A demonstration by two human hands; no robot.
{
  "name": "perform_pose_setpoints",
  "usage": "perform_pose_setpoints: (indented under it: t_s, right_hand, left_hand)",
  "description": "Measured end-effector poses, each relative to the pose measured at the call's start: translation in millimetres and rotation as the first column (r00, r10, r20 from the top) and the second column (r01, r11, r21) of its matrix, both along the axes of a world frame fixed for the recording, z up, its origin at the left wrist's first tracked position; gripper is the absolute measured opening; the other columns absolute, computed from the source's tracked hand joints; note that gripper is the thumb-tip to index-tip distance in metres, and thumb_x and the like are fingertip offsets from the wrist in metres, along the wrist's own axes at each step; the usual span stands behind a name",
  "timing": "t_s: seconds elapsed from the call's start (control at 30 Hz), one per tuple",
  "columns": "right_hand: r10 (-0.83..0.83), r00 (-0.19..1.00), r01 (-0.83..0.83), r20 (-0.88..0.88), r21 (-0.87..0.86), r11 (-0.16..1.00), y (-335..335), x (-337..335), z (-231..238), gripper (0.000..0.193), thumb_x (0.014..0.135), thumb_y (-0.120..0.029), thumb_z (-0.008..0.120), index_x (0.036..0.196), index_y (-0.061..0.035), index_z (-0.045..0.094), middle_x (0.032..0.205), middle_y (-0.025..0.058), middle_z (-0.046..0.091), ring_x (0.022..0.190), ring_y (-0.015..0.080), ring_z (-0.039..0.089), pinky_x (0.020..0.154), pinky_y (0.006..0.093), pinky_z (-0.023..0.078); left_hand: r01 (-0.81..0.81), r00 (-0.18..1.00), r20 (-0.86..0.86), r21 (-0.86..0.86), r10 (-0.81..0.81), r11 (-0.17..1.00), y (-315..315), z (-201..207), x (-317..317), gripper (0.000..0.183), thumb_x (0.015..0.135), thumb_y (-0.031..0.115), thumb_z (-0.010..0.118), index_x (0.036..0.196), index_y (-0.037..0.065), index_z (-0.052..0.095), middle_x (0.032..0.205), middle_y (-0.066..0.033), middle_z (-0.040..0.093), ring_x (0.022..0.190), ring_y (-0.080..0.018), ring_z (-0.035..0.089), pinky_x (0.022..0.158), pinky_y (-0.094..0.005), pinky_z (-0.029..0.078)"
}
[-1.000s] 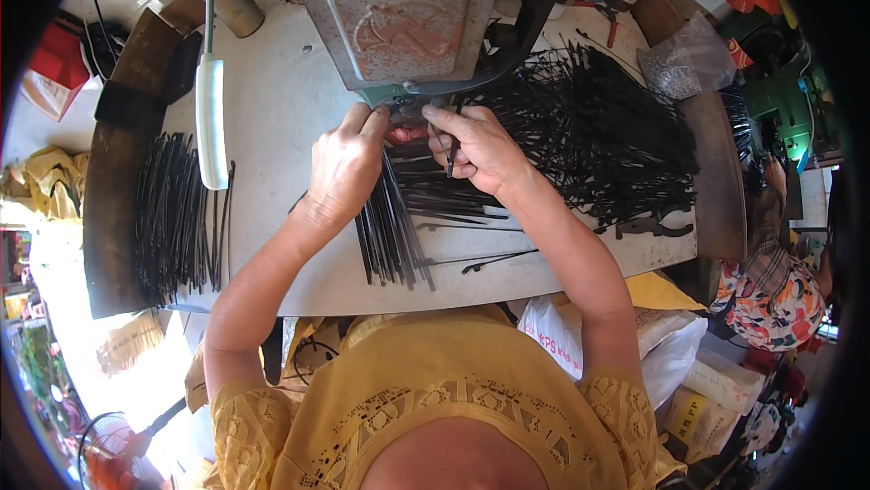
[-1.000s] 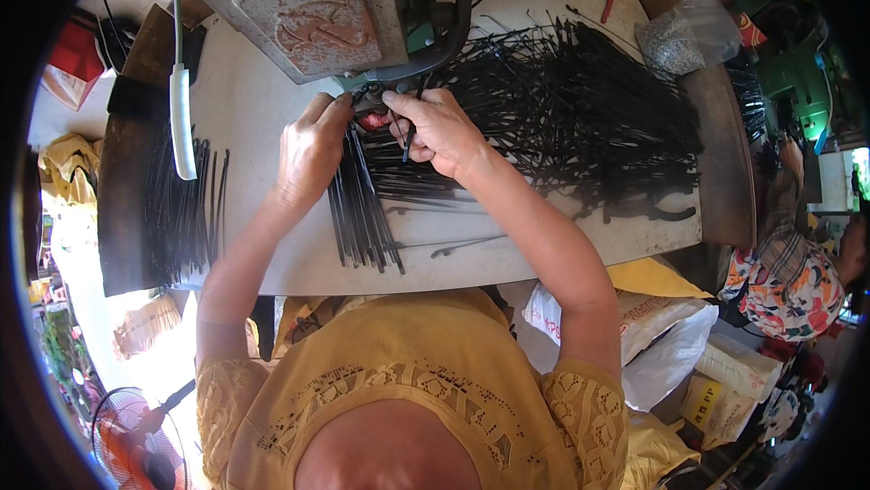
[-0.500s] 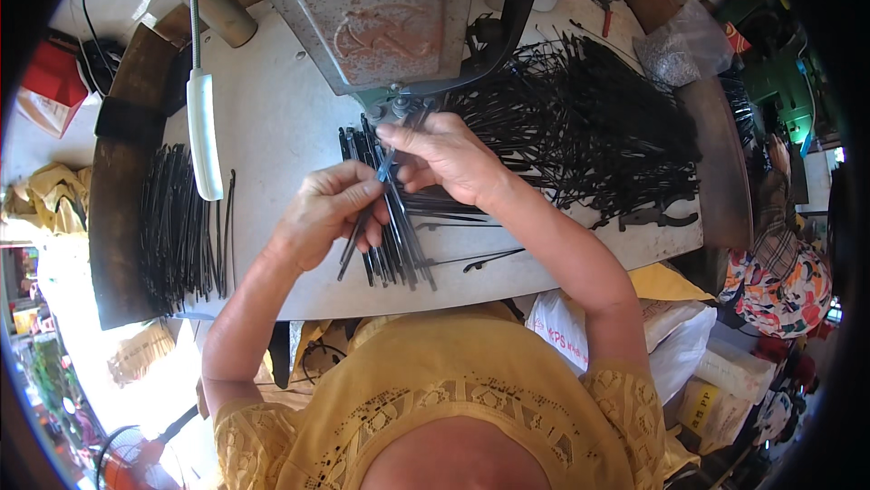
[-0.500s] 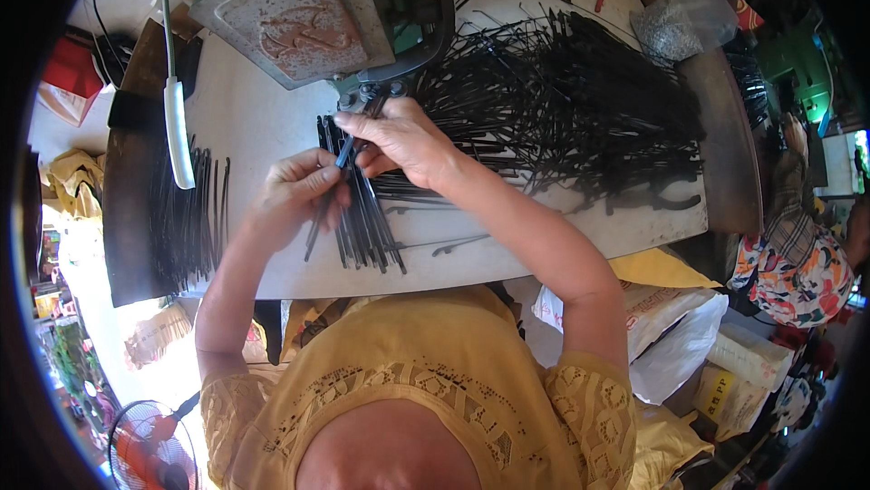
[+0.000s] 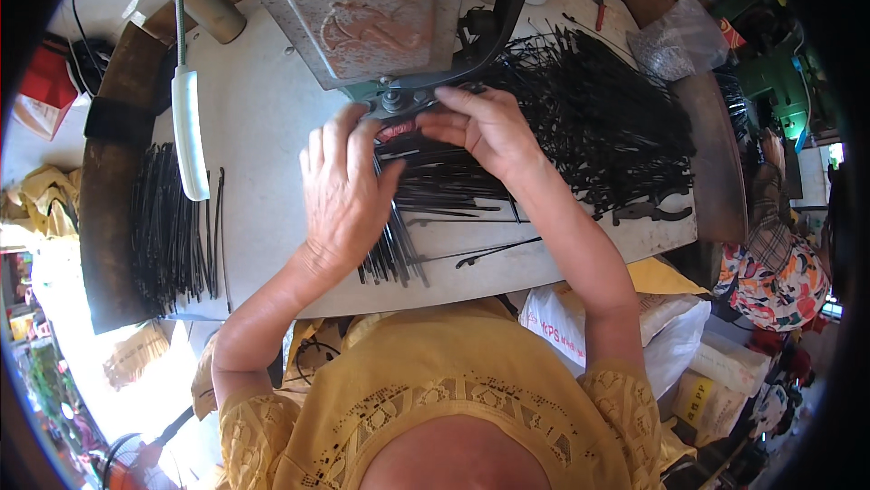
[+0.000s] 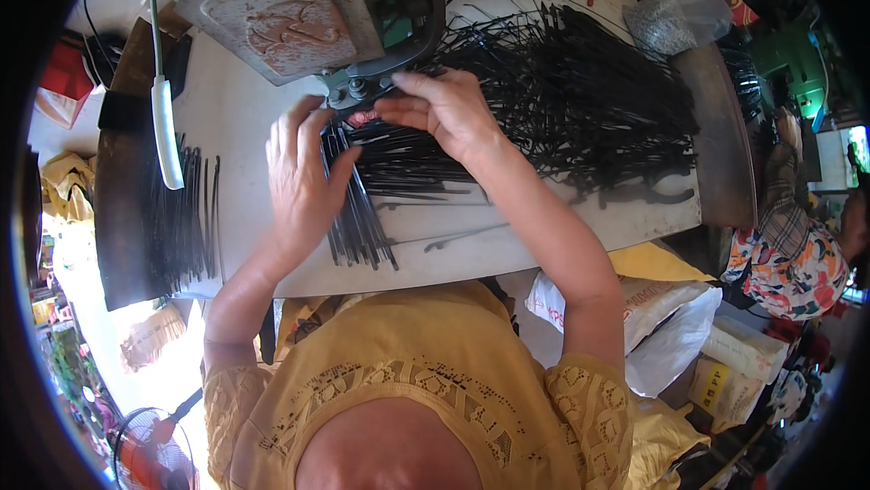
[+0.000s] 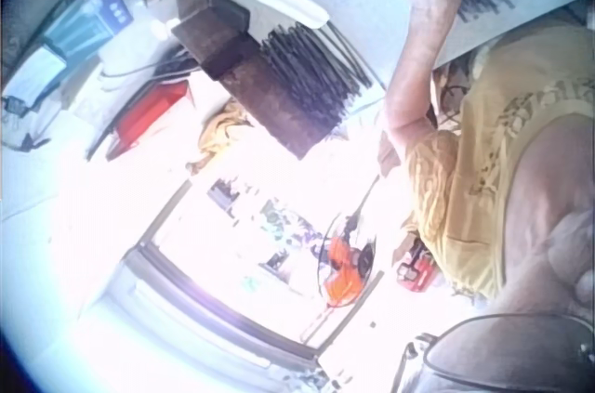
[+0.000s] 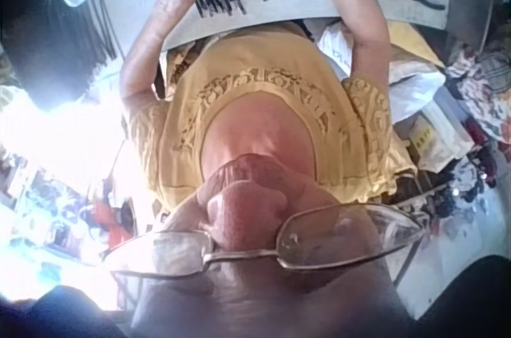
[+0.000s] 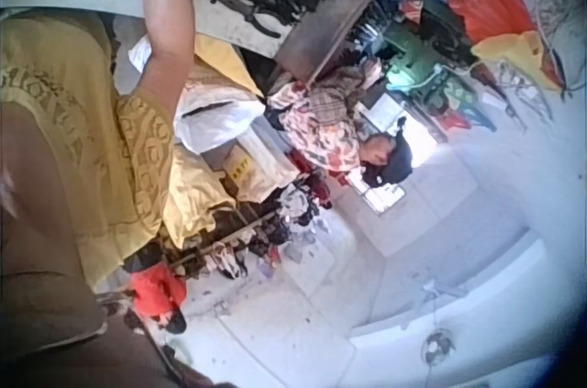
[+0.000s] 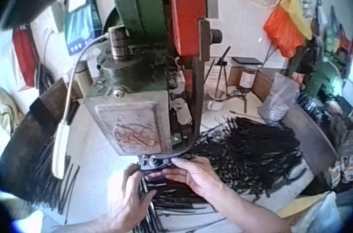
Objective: The person attaches small metal fasteners to plastic strips by inserting each fastener and strip into a press machine, crimping them together, and laying the assembled strips on the table.
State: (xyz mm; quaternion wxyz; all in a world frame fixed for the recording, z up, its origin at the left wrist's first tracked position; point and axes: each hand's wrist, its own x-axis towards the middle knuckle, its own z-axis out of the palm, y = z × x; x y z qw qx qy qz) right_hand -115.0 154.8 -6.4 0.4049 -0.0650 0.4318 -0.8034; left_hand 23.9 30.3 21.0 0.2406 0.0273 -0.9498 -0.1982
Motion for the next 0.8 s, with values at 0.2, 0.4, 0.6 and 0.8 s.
perform_pose_setpoints:
  t_s: [0.2, 0.4, 0.6, 0.8]
  right_hand:
    - [-0.174, 0.984, 0.175, 0.037, -0.043, 0.984, -7.0, -9.6, -7.5, 0.017, 0.081, -0.006, 0.054, 0.089, 0.0094, 0.053, 0.086, 0.0198, 0.059, 0.076, 0.0287, 0.062, 0.066, 0.0341, 0.055]
    - [-0.161, 0.987, 0.162, 0.025, -0.042, 0.986, -15.5, -8.7, -4.6, 0.017, 0.082, -0.008, 0.054, 0.091, 0.0064, 0.053, 0.086, 0.0193, 0.060, 0.080, 0.0270, 0.061, 0.072, 0.0355, 0.053]
    - [-0.186, 0.981, 0.188, 0.052, -0.033, 0.982, -19.5, -5.8, -5.9, 0.017, 0.082, -0.008, 0.054, 0.092, 0.0056, 0.053, 0.085, 0.0183, 0.060, 0.080, 0.0264, 0.062, 0.072, 0.0351, 0.053]
    - [-0.217, 0.974, 0.221, 0.063, -0.078, 0.972, -14.4, -1.3, -10.5, 0.016, 0.083, -0.007, 0.052, 0.093, 0.0063, 0.052, 0.088, 0.0197, 0.059, 0.082, 0.0281, 0.061, 0.073, 0.0365, 0.053]
  left_hand:
    - [-0.266, 0.922, 0.280, 0.960, -0.266, 0.086, 3.5, -10.0, -10.3, 0.024, 0.083, 0.026, 0.055, 0.082, 0.002, 0.056, 0.066, -0.0052, 0.058, 0.053, -0.0104, 0.053, 0.050, -0.0211, 0.041]
    - [-0.152, 0.986, 0.165, 0.908, 0.001, -0.391, -33.3, -20.7, -40.2, 0.024, 0.084, 0.024, 0.055, 0.080, 0.000, 0.053, 0.066, -0.0098, 0.059, 0.051, -0.0144, 0.053, 0.045, -0.0233, 0.039]
    - [-0.061, 0.997, 0.071, 0.937, 0.015, -0.343, -43.0, -35.2, -46.2, 0.020, 0.082, 0.017, 0.056, 0.080, -0.003, 0.053, 0.065, -0.0098, 0.059, 0.050, -0.0144, 0.052, 0.044, -0.0238, 0.038]
    - [-0.080, 0.995, 0.099, 0.919, 0.030, -0.386, -32.7, -37.3, -46.0, 0.021, 0.083, 0.017, 0.057, 0.083, -0.003, 0.054, 0.066, -0.0099, 0.059, 0.051, -0.0149, 0.053, 0.044, -0.0232, 0.038]
